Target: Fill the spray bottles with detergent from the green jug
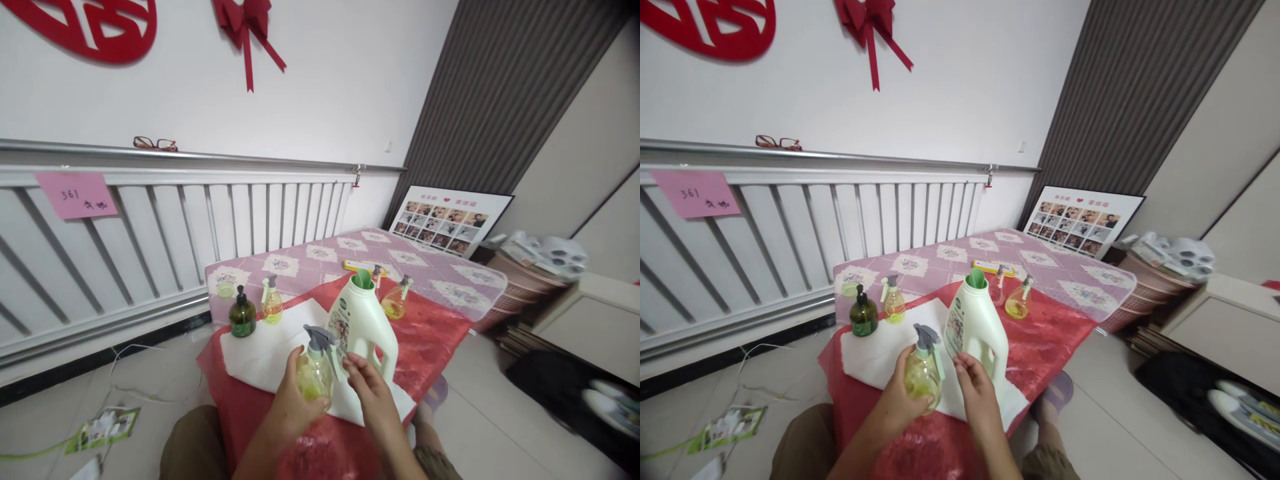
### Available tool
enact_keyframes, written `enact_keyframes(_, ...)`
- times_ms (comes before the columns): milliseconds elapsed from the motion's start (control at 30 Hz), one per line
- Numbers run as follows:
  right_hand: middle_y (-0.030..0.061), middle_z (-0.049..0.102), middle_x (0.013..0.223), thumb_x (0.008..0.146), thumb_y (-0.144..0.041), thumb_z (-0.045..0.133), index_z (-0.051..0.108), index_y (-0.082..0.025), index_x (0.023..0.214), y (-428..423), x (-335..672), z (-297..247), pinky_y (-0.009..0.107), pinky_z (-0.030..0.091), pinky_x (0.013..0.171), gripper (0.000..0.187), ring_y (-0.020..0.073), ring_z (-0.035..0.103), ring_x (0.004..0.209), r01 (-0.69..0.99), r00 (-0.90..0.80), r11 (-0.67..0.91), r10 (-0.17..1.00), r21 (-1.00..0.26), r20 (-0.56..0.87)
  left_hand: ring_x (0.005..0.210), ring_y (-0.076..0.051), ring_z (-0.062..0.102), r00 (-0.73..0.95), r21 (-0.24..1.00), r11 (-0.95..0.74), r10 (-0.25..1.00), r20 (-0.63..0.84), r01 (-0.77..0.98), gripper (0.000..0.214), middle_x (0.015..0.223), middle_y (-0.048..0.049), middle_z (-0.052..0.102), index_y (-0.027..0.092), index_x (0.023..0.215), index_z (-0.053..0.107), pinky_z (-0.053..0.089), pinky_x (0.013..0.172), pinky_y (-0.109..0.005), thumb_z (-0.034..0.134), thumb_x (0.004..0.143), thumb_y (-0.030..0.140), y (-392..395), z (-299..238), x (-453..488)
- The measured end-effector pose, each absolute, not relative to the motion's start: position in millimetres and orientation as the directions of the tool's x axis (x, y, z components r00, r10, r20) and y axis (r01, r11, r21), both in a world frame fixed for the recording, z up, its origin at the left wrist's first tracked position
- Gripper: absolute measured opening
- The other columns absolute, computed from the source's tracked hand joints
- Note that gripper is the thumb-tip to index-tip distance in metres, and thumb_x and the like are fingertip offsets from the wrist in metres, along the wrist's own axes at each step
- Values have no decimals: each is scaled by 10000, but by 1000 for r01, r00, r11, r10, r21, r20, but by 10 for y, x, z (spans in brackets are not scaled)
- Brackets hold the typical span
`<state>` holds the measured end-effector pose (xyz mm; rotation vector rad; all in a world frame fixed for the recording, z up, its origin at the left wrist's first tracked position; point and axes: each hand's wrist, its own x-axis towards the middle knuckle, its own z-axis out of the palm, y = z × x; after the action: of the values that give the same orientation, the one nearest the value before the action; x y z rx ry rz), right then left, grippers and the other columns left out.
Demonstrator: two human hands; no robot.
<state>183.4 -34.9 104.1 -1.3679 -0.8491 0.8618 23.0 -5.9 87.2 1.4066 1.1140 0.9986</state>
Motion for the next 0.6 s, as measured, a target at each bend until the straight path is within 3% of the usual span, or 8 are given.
enact_keyframes(133,64,728,1076,725,-456,756,686,-257,1106,-206,1873,1375,445,410,1007,436,260,609,1102,-111,100,56,994,-992,45,968,-174,620,447,998,55,894,-39,-22,829,1199,-79,599,211,1347,310,489,878,-289,653,604,78,-105,918,182)
enact_keyframes(233,49,744,977,782,-426,715,720,-239,988,-191,1812,1515,431,437,956,279,250,637,1020,-170,-110,22,993,-985,41,865,-151,617,517,995,75,856,-31,-66,794,1091,-43,629,211,1339,342,494,789,-266,629,612,73,-123,930,169)
enact_keyframes(367,18,727,854,750,-392,752,693,-223,897,-174,1720,1490,381,475,866,232,220,654,877,-188,-101,5,995,-982,25,847,-149,610,500,995,66,866,-19,-78,810,1081,-40,632,202,1347,352,490,760,-256,635,599,74,-141,971,165)
enact_keyframes(600,-13,674,862,624,-363,846,603,-260,923,-141,1578,1447,324,498,767,399,188,625,803,-201,25,42,999,-979,38,1058,-199,604,429,996,48,903,-12,-73,843,1275,-86,588,195,1368,327,479,891,-264,644,600,53,-165,1014,221)
